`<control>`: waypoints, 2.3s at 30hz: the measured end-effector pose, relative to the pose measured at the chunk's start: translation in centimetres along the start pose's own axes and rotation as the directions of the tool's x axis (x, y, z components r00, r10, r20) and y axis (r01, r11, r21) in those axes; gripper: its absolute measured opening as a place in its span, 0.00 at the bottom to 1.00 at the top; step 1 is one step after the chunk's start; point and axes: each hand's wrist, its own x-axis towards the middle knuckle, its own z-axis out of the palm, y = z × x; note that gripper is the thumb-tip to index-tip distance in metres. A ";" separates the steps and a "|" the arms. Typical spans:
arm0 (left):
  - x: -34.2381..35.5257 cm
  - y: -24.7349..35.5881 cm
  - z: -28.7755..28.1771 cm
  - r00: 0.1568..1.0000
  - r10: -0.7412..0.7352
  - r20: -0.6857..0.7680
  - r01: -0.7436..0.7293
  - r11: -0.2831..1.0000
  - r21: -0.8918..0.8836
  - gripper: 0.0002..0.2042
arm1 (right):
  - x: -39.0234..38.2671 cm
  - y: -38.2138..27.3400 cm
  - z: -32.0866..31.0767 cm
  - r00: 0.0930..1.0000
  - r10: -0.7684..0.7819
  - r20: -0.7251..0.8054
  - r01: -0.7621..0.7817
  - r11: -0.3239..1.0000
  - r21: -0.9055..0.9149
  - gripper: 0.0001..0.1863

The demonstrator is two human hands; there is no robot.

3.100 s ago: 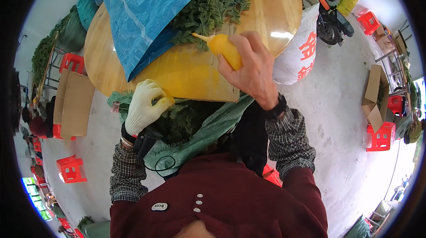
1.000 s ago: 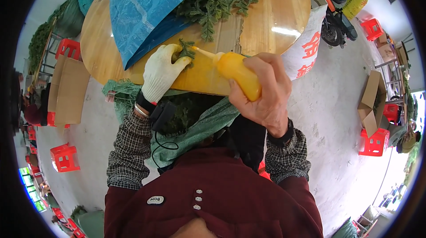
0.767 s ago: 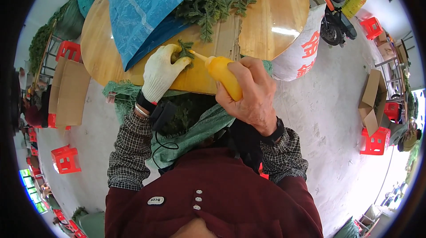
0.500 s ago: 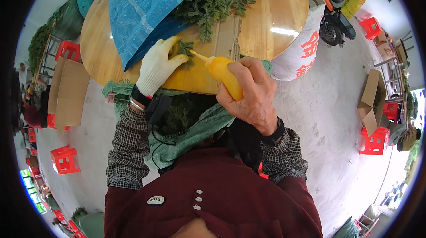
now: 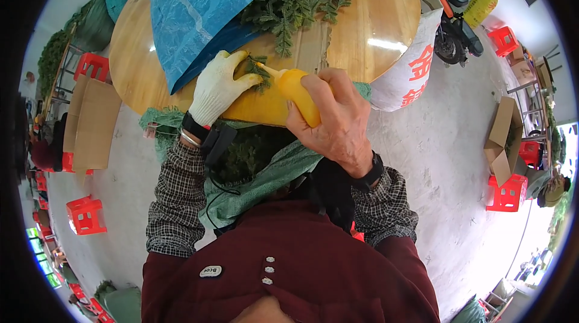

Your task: The person picks up plant sprigs from a blue bag and applies liquid from a squeeze bottle onto them against a cardboard surface. After treating each sprig, they place it into a large green bag.

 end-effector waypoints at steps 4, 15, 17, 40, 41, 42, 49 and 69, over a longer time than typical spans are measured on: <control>-0.1 0.0 0.0 1.000 -0.008 0.009 0.008 1.000 0.005 0.26 | -0.7 -0.4 -0.7 1.000 0.003 -0.007 -0.003 1.000 -0.003 0.22; 0.1 -0.2 0.2 1.000 0.012 -0.007 -0.012 1.000 0.022 0.29 | -2.1 -0.5 -1.5 0.999 0.025 -0.033 -0.025 1.000 -0.004 0.23; 0.1 0.1 -0.2 1.000 -0.012 -0.013 0.013 1.000 0.027 0.29 | -2.3 -0.5 -1.4 0.999 0.031 -0.039 -0.031 1.000 -0.001 0.23; -0.3 0.0 -0.5 0.988 0.152 0.010 -0.152 0.988 0.002 0.22 | -4.1 -1.8 -3.4 0.992 0.109 -0.063 -0.107 0.994 0.036 0.21; -0.4 0.2 -0.7 0.990 0.138 0.008 -0.138 0.990 -0.026 0.23 | -4.0 -1.8 -3.1 0.994 0.069 -0.082 -0.063 0.995 0.073 0.21; -0.7 0.4 -0.9 0.992 0.126 0.016 -0.124 0.990 -0.059 0.24 | -4.1 -1.9 -2.8 0.992 0.118 -0.050 -0.115 0.991 0.062 0.20; -1.5 0.5 -0.3 0.985 0.155 -0.078 -0.159 0.986 -0.042 0.26 | -5.0 -1.5 -3.2 0.990 0.138 0.013 -0.138 0.989 0.049 0.22; -5.8 0.0 -4.9 0.966 0.187 0.178 -0.167 0.979 -0.120 0.14 | 0.0 4.0 -2.9 0.969 0.132 -0.208 -0.147 0.987 -0.059 0.19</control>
